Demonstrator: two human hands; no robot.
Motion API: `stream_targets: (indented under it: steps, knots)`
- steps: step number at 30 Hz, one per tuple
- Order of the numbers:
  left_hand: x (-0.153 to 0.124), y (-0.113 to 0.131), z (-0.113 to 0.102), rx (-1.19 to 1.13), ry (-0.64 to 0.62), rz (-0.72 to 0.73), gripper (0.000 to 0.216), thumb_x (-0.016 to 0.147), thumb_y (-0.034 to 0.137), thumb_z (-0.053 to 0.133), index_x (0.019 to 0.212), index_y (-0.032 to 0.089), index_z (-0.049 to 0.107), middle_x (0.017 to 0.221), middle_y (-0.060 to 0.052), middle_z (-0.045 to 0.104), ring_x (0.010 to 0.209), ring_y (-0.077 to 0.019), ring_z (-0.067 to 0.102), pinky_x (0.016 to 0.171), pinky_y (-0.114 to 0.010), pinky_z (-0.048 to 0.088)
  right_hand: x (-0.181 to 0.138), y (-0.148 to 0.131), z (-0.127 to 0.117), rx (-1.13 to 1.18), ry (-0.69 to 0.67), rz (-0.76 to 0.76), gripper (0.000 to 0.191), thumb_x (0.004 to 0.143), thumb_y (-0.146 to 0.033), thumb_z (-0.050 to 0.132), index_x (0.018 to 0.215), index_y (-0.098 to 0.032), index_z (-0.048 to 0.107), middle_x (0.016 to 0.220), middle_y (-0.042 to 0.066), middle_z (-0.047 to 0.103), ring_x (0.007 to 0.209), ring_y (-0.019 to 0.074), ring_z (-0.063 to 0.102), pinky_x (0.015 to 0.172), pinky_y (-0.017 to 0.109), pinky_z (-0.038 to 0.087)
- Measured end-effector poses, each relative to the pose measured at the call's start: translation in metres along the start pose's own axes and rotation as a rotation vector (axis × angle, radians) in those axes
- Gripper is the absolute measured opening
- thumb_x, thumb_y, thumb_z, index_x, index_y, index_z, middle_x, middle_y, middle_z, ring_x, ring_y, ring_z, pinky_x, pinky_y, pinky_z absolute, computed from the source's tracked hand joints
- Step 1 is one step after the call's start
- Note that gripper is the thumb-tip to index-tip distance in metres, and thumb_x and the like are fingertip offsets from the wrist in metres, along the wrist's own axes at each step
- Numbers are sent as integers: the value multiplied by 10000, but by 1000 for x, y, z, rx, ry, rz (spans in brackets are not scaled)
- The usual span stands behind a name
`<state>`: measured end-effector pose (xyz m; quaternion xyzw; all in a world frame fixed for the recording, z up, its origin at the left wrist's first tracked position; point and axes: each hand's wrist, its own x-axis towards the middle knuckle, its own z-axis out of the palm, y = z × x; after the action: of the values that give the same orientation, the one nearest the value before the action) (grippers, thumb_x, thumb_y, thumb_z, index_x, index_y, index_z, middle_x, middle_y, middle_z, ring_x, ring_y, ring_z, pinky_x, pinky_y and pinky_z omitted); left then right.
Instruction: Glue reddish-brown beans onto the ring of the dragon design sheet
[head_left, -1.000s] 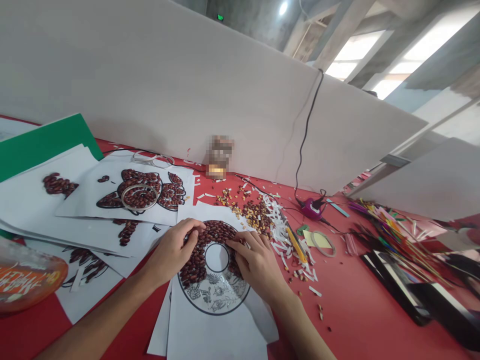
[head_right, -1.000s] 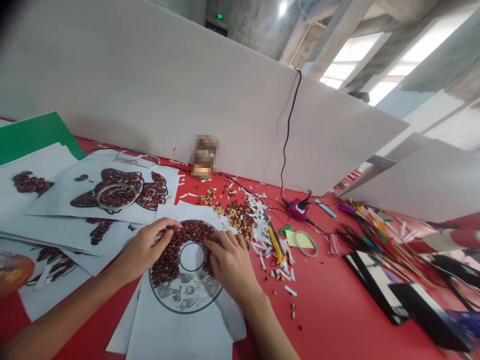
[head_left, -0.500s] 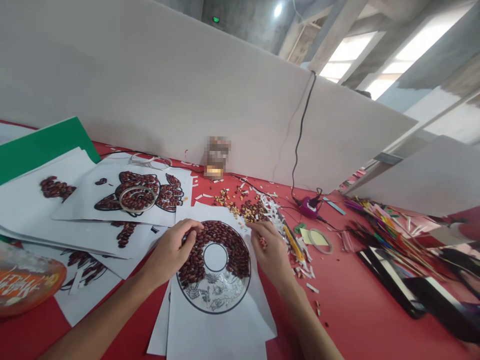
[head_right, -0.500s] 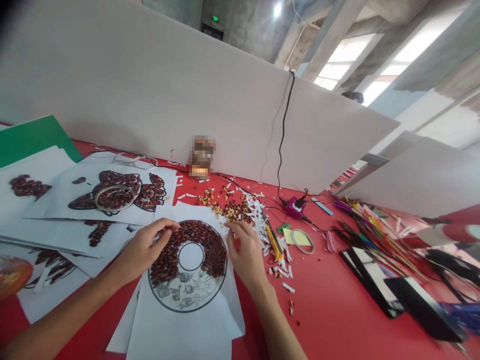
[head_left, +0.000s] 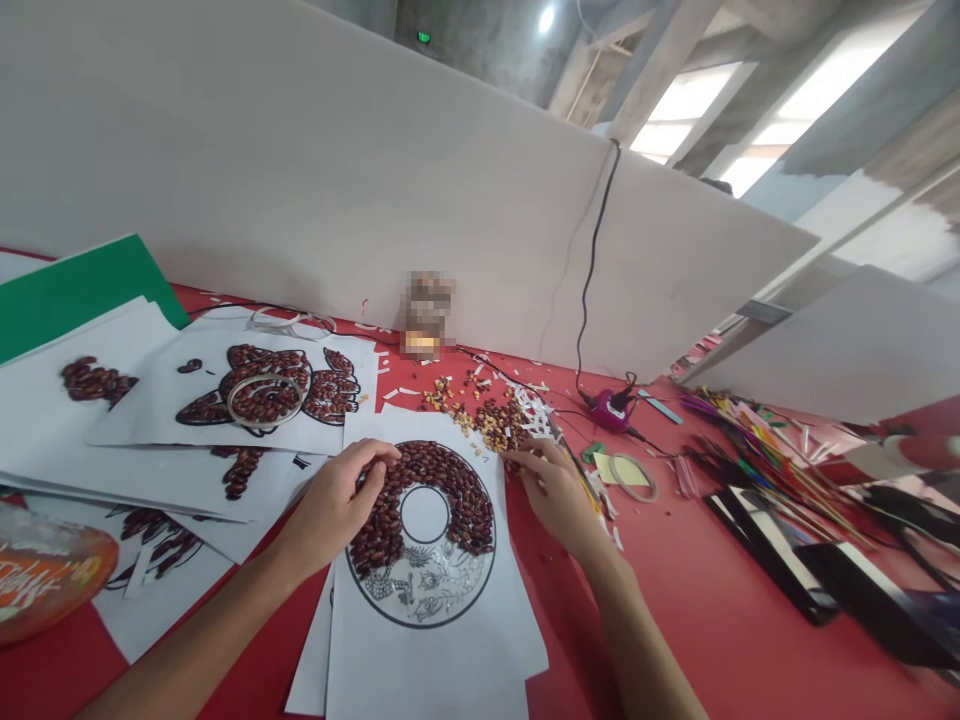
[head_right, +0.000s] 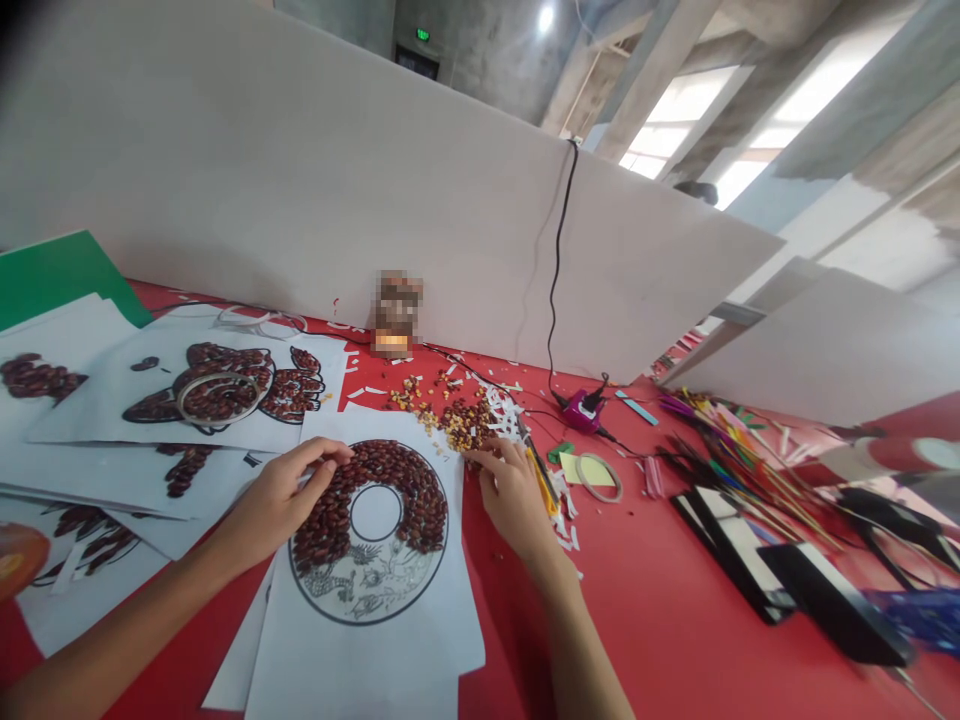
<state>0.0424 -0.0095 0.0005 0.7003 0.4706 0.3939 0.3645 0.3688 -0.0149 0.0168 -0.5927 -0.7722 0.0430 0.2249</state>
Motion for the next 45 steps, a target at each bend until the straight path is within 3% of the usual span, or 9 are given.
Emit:
stream_targets:
  steps: [4, 10, 24, 30, 45]
  knots:
    - [-1, 1, 0, 1, 5, 0, 249, 1004, 339, 421, 1072, 235, 637, 1136, -62, 727, 1048, -223, 685, 956, -372, 551, 2, -2, 3, -42, 72, 20, 468, 912, -109, 407, 1252, -248, 697, 1210, 102, 608, 1148, 259, 571, 1000, 472, 487]
    - [-1, 0, 1, 24, 21, 11, 245, 999, 326, 435, 1080, 243, 650, 1138, -45, 734, 1047, -215, 693, 913, -339, 561, -3, 2, 0, -15, 54, 20, 322, 942, -170, 460, 1037, -257, 755, 1124, 79, 628, 1043, 240, 612, 941, 428, 509]
    - [-1, -1, 1, 26, 6, 19, 249, 1012, 338, 426, 1086, 240, 642, 1129, -47, 726, 1046, -213, 683, 935, -344, 541, 9, -4, 8, -154, 87, 139, 208, 967, -280, 533, 993, -232, 734, 1046, 60, 690, 972, 233, 637, 873, 381, 476]
    - [0, 0, 1, 31, 11, 24, 249, 1010, 330, 426, 1079, 242, 647, 1150, -46, 730, 1052, -212, 688, 928, -331, 545, 14, -10, 8, -187, 80, 115, 201, 966, -270, 545, 987, -251, 744, 1069, 55, 702, 1035, 247, 625, 888, 382, 446]
    - [0, -3, 1, 13, -3, 15, 249, 1001, 334, 434, 1086, 238, 647, 1144, -60, 727, 1047, -222, 689, 926, -353, 560, 26, -7, 3, -214, -52, 183, 152, 931, -222, 579, 860, -234, 713, 951, 45, 705, 883, 213, 629, 746, 313, 408]
